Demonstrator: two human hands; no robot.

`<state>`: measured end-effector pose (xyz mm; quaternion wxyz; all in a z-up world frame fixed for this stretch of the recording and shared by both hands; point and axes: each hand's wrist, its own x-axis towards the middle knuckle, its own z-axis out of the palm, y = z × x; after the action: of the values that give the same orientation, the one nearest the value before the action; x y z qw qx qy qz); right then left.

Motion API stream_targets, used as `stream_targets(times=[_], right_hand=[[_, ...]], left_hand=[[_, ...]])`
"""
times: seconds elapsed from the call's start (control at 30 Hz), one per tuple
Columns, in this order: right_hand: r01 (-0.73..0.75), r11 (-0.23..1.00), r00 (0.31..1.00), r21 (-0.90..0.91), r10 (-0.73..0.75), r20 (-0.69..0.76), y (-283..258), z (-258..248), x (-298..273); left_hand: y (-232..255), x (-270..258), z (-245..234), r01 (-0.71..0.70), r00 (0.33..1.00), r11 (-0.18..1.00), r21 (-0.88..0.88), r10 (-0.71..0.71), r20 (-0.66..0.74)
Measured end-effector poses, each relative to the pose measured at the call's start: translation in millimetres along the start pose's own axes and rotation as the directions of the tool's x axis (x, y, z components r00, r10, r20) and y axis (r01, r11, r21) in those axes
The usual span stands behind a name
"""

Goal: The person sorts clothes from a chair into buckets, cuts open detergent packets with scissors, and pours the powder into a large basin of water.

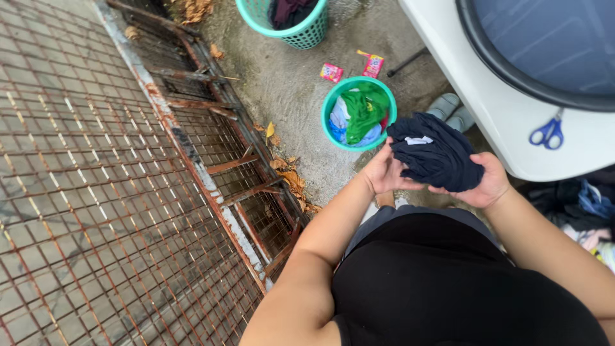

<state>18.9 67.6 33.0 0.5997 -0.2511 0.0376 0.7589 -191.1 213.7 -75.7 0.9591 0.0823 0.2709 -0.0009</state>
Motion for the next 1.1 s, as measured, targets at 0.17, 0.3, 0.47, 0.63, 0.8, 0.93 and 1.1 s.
stream_targets(times=[0.17, 0.3, 0.47, 0.63, 0.8, 0.93, 1.1], right_hand=[[-0.033, 0.971, 0.999, -0.238, 0.033, -0.006, -13, 17, 36], [0.067, 0.851, 0.99, -0.52, -0.12, -0.069, -19, 26, 74], [0.036, 0.825, 0.99, -0.564, -0.107, -0.092, -12, 24, 130], [-0.195, 0.759, 0.955, -0.621, 0.002, -0.297, -23, 35, 193], [-0.186, 0.807, 0.971, -0.561, 0.065, -0.228, -22, 58, 256], [-0.073, 0.747, 0.963, -0.66, -0.12, -0.242, -27, 103, 333], [0.186, 0.888, 0.954, -0.42, -0.266, -0.139, -58, 148, 444]], left_hand=[[32, -35, 20, -0.31, 0.92, 0.92, -0.242, 0.354, 0.169], [73, -52, 33, -0.575, 0.818, 0.818, 0.032, 0.574, 0.038], [110, -72, 51, -0.597, 0.765, 0.787, 0.154, 0.617, -0.184], [142, -72, 22, -0.432, 0.687, 0.842, 0.324, 0.54, -0.487], [188, -72, -32, -0.42, 0.619, 0.84, 0.343, 0.541, -0.569], [279, -70, -63, -0.488, 0.643, 0.802, 0.345, 0.597, -0.48], [426, -83, -95, -0.718, 0.646, 0.692, 0.078, 0.704, -0.295]])
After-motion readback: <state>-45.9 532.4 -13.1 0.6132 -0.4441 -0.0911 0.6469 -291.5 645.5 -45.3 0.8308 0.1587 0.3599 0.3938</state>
